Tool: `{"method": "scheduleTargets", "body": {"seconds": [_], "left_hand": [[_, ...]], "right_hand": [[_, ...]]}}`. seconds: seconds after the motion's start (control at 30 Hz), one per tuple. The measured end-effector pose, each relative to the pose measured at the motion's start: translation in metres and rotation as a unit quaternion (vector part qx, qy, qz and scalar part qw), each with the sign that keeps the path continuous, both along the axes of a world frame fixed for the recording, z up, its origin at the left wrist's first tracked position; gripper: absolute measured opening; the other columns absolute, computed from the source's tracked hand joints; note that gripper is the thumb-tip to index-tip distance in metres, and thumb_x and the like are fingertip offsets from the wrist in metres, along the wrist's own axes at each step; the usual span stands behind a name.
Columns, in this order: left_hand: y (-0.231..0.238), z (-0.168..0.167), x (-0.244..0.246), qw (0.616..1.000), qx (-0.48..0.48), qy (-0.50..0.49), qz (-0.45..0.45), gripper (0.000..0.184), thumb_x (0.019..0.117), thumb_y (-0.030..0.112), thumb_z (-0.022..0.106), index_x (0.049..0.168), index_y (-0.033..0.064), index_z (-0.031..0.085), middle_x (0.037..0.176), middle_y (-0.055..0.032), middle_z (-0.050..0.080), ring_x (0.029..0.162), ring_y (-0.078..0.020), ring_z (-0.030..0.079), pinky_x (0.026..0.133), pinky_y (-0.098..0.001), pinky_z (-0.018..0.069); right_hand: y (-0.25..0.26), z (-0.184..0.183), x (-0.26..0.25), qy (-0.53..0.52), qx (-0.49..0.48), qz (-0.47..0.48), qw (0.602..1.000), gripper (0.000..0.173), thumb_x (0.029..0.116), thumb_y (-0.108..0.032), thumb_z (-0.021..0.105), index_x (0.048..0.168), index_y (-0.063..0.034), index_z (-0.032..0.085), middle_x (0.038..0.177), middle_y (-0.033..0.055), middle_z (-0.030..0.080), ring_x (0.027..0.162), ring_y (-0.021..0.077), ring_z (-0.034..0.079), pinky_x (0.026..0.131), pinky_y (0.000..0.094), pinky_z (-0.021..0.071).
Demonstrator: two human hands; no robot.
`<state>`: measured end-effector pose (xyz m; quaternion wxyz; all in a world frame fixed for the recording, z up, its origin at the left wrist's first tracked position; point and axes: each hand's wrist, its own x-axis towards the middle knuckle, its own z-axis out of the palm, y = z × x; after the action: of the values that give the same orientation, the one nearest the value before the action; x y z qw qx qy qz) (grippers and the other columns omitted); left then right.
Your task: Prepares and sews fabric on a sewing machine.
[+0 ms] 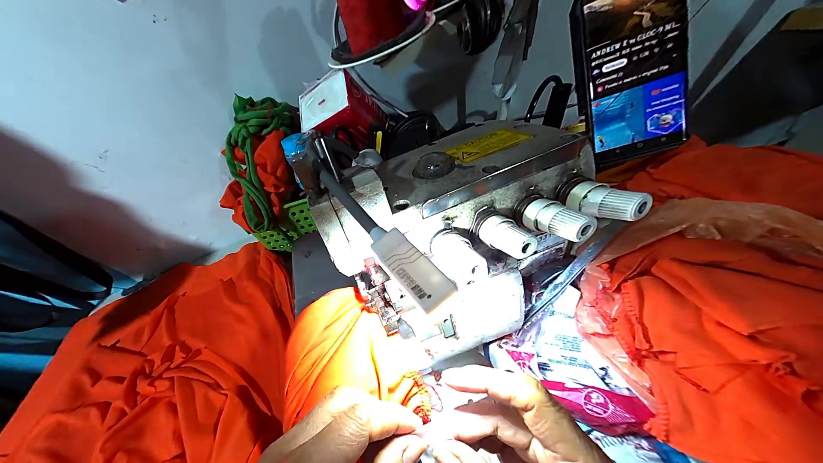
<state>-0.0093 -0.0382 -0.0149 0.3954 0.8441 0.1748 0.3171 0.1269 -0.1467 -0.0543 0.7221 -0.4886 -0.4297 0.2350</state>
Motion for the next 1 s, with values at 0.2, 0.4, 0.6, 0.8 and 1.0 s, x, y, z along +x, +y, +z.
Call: {"method": "scheduleTargets", "body": {"seconds": [0.2,0.4,0.6,0.8,1.0], "left_hand": [[-0.010,0.009,0.005,0.997,0.057,-0.016,0.042,0.012,0.0962,0.005,0.066,0.090,-0.0056,0.069,0.084,-0.0096,0.064,0.084,-0.0015,0.060,0.076,-0.0119,0.0489],[-0.013,0.009,0.024,0.991,0.010,-0.094,0.090,0.009,0.0953,0.003,0.064,0.088,-0.0020,0.067,0.082,-0.0012,0.064,0.078,0.0026,0.060,0.071,-0.0122,0.0502],[0.008,-0.008,0.021,0.986,0.038,-0.081,0.140,0.006,0.0906,-0.003,0.064,0.087,-0.0021,0.068,0.086,-0.0015,0.067,0.081,0.0007,0.063,0.073,-0.0135,0.0541],[0.019,-0.008,0.016,0.984,0.048,-0.079,0.150,0.007,0.0911,-0.003,0.063,0.091,-0.0013,0.069,0.088,0.0009,0.069,0.080,0.0008,0.065,0.072,-0.0146,0.0569],[0.057,-0.019,0.011,0.980,0.021,-0.096,0.171,0.013,0.0929,0.001,0.058,0.092,0.0090,0.069,0.073,0.0090,0.067,0.061,0.0004,0.064,0.057,-0.0141,0.0552]], "right_hand": [[0.009,-0.012,-0.003,-0.006,0.035,-0.056,0.998,0.023,0.0939,0.001,0.067,0.114,0.0007,0.056,0.104,-0.0010,0.072,0.100,-0.0008,0.067,0.090,0.0209,0.0560],[0.044,-0.036,-0.014,0.146,-0.013,-0.102,0.984,0.030,0.0945,0.000,0.059,0.122,0.0066,0.047,0.100,-0.0010,0.066,0.090,0.0011,0.066,0.082,0.0205,0.0579],[0.045,-0.036,-0.021,0.140,-0.024,-0.109,0.984,0.026,0.0906,0.001,0.062,0.114,0.0046,0.051,0.099,-0.0017,0.064,0.086,-0.0014,0.064,0.076,0.0175,0.0563],[0.044,-0.033,-0.031,0.226,-0.038,-0.072,0.971,0.036,0.0887,0.008,0.063,0.119,0.0000,0.043,0.085,-0.0040,0.069,0.076,0.0028,0.068,0.073,0.0217,0.0589],[0.036,-0.038,-0.028,0.177,0.004,-0.086,0.980,0.042,0.0853,0.013,0.063,0.118,-0.0035,0.043,0.087,-0.0091,0.067,0.078,-0.0009,0.066,0.071,0.0189,0.0581]]}}
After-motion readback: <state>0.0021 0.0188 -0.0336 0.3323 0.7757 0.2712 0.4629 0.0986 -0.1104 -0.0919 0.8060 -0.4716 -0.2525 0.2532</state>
